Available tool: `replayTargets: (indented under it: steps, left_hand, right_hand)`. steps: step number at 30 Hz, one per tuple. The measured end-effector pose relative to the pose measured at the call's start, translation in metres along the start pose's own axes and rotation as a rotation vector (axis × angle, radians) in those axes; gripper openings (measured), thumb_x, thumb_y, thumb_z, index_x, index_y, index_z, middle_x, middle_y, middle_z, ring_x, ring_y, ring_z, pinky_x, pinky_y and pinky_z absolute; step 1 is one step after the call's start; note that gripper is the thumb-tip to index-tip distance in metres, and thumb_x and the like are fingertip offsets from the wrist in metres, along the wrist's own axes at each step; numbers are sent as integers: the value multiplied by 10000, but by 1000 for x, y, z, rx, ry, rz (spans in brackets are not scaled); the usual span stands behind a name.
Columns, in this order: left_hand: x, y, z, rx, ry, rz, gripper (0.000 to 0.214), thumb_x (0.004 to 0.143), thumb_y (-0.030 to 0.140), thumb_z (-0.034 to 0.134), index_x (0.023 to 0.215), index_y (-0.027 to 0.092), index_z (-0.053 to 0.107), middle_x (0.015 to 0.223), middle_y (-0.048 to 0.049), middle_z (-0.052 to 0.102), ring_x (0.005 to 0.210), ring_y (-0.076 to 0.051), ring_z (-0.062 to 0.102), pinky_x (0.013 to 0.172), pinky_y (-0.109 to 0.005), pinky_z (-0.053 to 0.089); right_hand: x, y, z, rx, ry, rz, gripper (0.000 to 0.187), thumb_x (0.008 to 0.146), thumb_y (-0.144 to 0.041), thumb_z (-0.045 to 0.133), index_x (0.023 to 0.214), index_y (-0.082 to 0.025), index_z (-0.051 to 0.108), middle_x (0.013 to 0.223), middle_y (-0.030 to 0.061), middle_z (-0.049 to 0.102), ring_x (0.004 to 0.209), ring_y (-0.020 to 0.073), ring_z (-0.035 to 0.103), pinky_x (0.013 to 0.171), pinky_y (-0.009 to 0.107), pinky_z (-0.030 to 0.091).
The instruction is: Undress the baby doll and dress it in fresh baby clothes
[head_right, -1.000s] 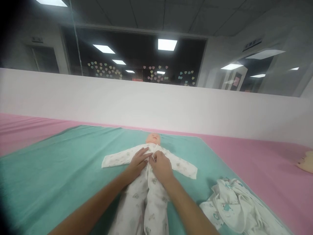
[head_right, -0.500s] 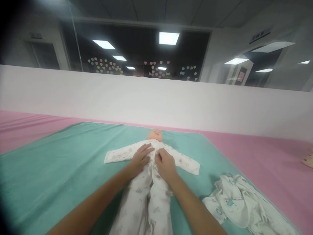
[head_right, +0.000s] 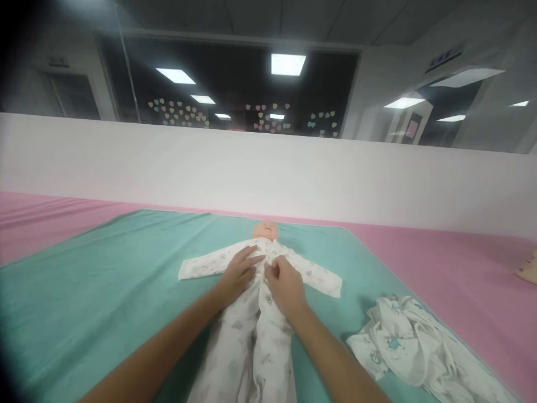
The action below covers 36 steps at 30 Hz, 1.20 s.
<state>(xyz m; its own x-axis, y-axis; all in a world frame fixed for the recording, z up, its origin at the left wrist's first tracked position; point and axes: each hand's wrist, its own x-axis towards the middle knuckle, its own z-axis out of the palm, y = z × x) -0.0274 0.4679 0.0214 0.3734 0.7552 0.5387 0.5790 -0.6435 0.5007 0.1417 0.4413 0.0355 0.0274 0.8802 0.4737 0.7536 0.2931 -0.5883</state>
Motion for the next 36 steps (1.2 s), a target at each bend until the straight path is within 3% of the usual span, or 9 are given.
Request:
replayTargets:
  steps: [4, 10, 18, 25, 29, 33, 36]
  left_hand:
    - [-1, 0, 1, -39, -10, -21, 359, 905, 291, 345, 1195, 336, 552, 1445, 33, 298, 1355, -209, 187, 1103, -425, 216]
    - [-2, 1, 3, -40, -30, -56, 373, 830, 395, 511, 1192, 319, 553, 1461, 15, 271, 1368, -252, 145, 1102, -465, 197]
    - [-1, -1, 3, -46, 13, -38, 356, 816, 382, 535, 1162, 306, 568, 1440, 6, 313, 1355, -246, 195, 1098, -465, 233]
    - [1, 6, 1, -47, 16, -72, 295, 772, 326, 595, 1062, 276, 610, 1425, -7, 339, 1349, -243, 213, 1099, -460, 236]
    - [0, 8, -2, -69, 14, -53, 225, 791, 278, 565, 1009, 258, 617, 1413, -12, 355, 1347, -230, 217, 1100, -455, 233]
    - [-2, 7, -3, -68, 18, 3, 222, 836, 235, 497, 997, 283, 643, 1398, 12, 374, 1343, -211, 222, 1095, -443, 245]
    - [-2, 9, -3, -45, 15, 69, 226, 834, 200, 493, 939, 299, 666, 1346, 41, 440, 1335, -181, 226, 1103, -408, 238]
  right_hand:
    - [-12, -8, -8, -257, -149, -133, 364, 813, -493, 444, 641, -180, 377, 615, -20, 471, 541, 101, 365, 538, 235, 207]
    - [-20, -13, -9, -433, -179, -163, 194, 849, -315, 375, 730, -186, 457, 743, 19, 523, 582, 115, 403, 539, 255, 157]
    - [-16, -12, -20, -216, -300, -159, 301, 875, -344, 369, 641, -159, 413, 648, -22, 522, 572, 77, 417, 567, 228, 245]
    - [-12, -7, -19, -133, -313, -123, 264, 849, -323, 402, 641, -162, 419, 624, -41, 516, 570, 68, 419, 567, 212, 267]
    - [-12, -10, -21, -152, -310, -121, 214, 819, -388, 459, 734, -192, 441, 629, -52, 498, 561, 76, 405, 553, 213, 258]
    - [-19, -18, -26, -232, -353, -139, 329, 732, -514, 547, 785, -203, 455, 734, -40, 523, 577, 89, 404, 533, 220, 233]
    - [-25, -23, -26, -250, -336, -143, 293, 749, -485, 526, 818, -205, 471, 804, -21, 533, 644, 109, 443, 546, 225, 230]
